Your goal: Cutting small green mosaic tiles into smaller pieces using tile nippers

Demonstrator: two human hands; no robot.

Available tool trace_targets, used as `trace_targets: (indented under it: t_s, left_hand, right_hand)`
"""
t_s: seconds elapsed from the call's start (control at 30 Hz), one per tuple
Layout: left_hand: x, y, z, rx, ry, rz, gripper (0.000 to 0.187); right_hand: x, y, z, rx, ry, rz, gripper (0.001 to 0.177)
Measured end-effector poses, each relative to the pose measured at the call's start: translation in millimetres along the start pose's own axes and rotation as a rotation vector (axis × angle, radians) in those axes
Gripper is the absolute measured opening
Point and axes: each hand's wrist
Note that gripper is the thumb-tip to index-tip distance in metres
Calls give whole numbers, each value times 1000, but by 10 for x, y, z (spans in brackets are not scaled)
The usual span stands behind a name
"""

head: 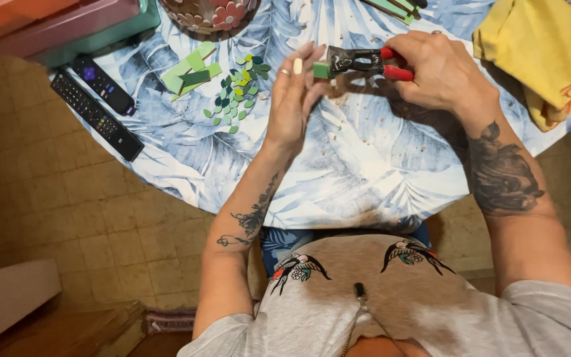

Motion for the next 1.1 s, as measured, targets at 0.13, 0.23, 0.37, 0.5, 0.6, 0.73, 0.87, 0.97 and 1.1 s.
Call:
trace_targets:
  t_s: [0.13, 0.23, 0.37, 0.5, 0.6, 0.73, 0.87, 0.97, 1.1]
  left_hand:
    - [9, 10, -50, 300, -91, -106, 34]
    - [33, 23, -24, 311, -152, -47, 39]
    - [51, 36, -34, 196, -67, -42, 36]
    - [58, 31, -36, 99, -31, -32, 34]
    - [60, 43, -25, 80, -45, -5, 35]
    - [47, 9, -82, 74, -33, 0, 33]
    - [48, 5, -69, 68, -4, -14, 33]
    - [32, 2, -97, 121, -10, -13, 33]
    - [4, -3, -52, 148, -122, 15, 31]
  right_hand:
    - [-12, 60, 35, 38, 3, 5, 27]
    - [-12, 90, 25, 21, 4, 10, 26]
    - [-14, 81, -34, -38, 10, -15, 19]
    - [-15, 93, -55, -56, 35, -42, 14]
    - [-12, 110, -59, -49, 33, -35, 16]
    - [-1, 170, -35, -45, 34, -34, 14]
    - [-3, 335, 130, 133, -55, 179, 16]
    - [1, 329, 150, 131, -104, 254, 18]
    - [5, 289, 100, 38, -104, 320, 21]
Point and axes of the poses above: each hand's wrist, its own x-axis away from the middle knuckle, its own y-axis out of the palm, z = x × y, and after that the axes turned 1 degree about z, right-handed
